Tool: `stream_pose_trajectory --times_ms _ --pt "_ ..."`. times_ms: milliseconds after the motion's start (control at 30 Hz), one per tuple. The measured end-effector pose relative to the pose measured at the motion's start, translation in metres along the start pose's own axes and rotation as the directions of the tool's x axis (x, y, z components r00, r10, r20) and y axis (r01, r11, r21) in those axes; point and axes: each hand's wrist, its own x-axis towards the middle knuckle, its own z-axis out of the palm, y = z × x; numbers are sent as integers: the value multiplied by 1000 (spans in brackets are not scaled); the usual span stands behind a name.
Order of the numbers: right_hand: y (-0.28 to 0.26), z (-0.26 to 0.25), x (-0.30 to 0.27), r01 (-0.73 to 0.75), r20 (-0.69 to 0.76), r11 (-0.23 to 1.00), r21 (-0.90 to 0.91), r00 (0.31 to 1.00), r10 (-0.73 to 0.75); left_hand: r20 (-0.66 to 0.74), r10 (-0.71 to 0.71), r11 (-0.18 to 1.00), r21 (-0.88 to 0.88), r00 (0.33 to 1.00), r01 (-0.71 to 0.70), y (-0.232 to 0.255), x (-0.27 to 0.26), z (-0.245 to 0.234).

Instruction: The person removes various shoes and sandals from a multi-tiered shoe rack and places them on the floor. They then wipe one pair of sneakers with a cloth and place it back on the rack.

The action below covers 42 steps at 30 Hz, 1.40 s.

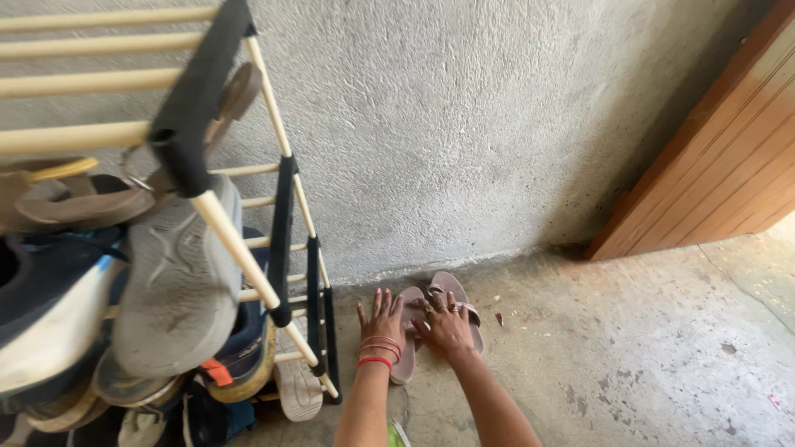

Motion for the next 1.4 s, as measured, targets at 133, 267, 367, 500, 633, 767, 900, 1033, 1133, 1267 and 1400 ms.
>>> stream_pose_trajectory --times_ms 133,267,367,500,633,767,900,1033,1133,1267,1400 --pt "-12 -20 -3 -11 -12 999 39 1000 12 55 24 999 -30 998 -23 2 -11 -49" --pt "-29 -38 -10 -35 -11 998 45 999 36 0 120 993 0 993 -120 -1 -14 -86" --pt "-45 -55 -14 -35 -41 999 36 998 36 -20 129 991 32 991 -128 -6 -17 -107" --pt "-56 -80 -16 -38 -99 999 36 994 41 17 145 988 51 989 -145 -2 -18 -137" --pt "-65 -113 -10 -46 -163 995 92 985 61 -52 167 986 21 985 -166 -4 -7 -161" --pt "-71 -166 -18 -99 -204 984 146 971 128 -203 217 975 87 955 -203 5 1 -192" --pt "-82 -240 -20 -92 -216 989 115 970 115 -43 95 995 -23 995 -96 26 0 -267" --pt "-93 -315 -19 -79 -233 993 87 968 97 -121 57 998 9 991 -56 45 9 -342" --pt "-103 -369 -21 -61 -242 996 60 967 73 -110 42 999 29 993 -39 56 8 -398" --pt "-126 -430 -35 -37 -224 997 66 973 51 -59 -4 999 33 998 6 59 -16 -473" --pt "-158 -478 -50 15 -226 999 47 974 -4 23 -87 996 6 996 87 50 -45 -538"
